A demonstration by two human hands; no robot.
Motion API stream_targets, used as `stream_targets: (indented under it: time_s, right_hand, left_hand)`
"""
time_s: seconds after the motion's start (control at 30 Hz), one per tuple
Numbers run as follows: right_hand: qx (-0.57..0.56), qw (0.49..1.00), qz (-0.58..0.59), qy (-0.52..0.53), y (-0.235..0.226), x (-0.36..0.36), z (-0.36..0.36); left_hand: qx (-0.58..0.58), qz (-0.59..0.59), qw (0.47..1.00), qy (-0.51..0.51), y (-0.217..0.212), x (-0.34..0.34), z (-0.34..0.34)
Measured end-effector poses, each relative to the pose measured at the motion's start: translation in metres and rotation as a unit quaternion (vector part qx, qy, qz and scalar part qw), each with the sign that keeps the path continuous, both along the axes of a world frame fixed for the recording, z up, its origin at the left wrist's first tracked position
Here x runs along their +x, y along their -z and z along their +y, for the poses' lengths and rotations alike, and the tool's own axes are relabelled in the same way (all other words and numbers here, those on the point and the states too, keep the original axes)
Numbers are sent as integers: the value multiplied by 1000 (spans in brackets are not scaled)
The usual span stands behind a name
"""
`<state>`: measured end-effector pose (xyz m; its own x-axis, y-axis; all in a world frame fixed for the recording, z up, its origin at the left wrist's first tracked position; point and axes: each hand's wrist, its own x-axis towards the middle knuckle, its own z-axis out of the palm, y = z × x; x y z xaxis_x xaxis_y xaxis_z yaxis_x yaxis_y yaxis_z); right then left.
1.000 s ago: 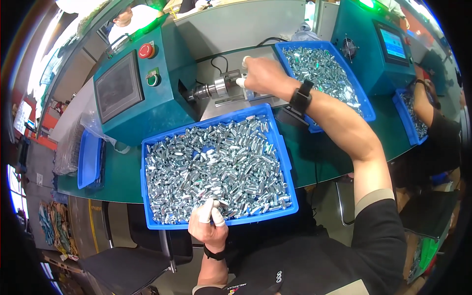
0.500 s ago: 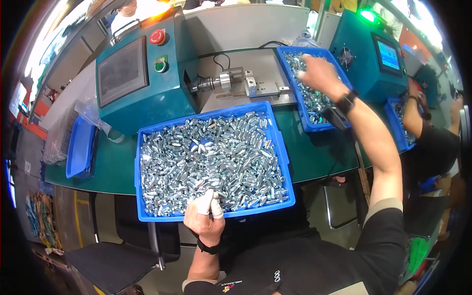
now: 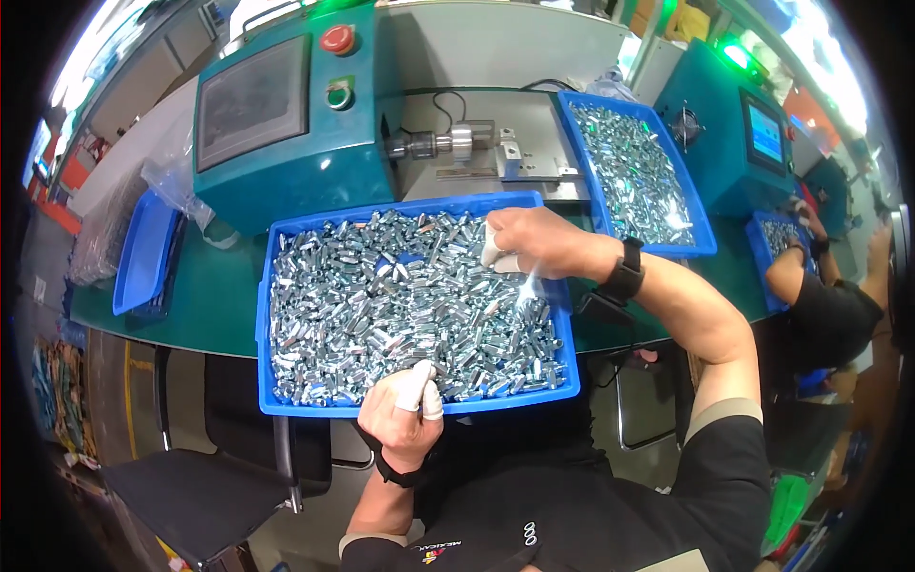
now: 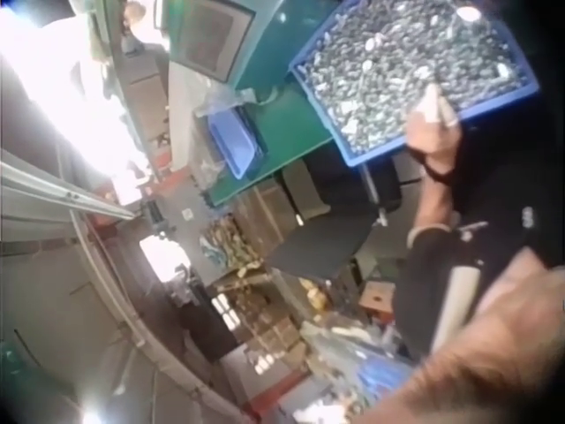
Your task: The person picks up a metal part from a blue bin, places it into a machine fixture, and then removes it and places it into a separate blue bin, repeating this process.
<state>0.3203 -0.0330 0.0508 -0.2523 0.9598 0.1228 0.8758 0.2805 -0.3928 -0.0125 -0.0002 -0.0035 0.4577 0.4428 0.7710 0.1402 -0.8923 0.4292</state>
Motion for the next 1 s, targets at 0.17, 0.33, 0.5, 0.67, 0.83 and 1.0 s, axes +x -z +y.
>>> stream_targets:
  time_s: [0.17,0.33,0.5,0.67,0.83,1.0]
  right_hand:
    - [73,978,190,53,-17,7,-3]
    - [121,931,227,258,-47,43,7]
    - [148,919,194,310,-42,73,33]
    - [104,932,170,303,-37,81,47]
    - [133,946,86,282,-31,85,47]
    - [178,950,22,257,-23,74,35]
  left_hand:
    - [-1,13,1000,-8,-2,-6,1]
    - [-7,16,1000,10,-4,-6,3]
    - [-2,17,1000,7,-3,-3,3]
    - [-12,31,999,3,-5,-6,3]
    - [-17,38,999,3,-6,-7,4]
    - [-17,38,999,0,-4,-8,4]
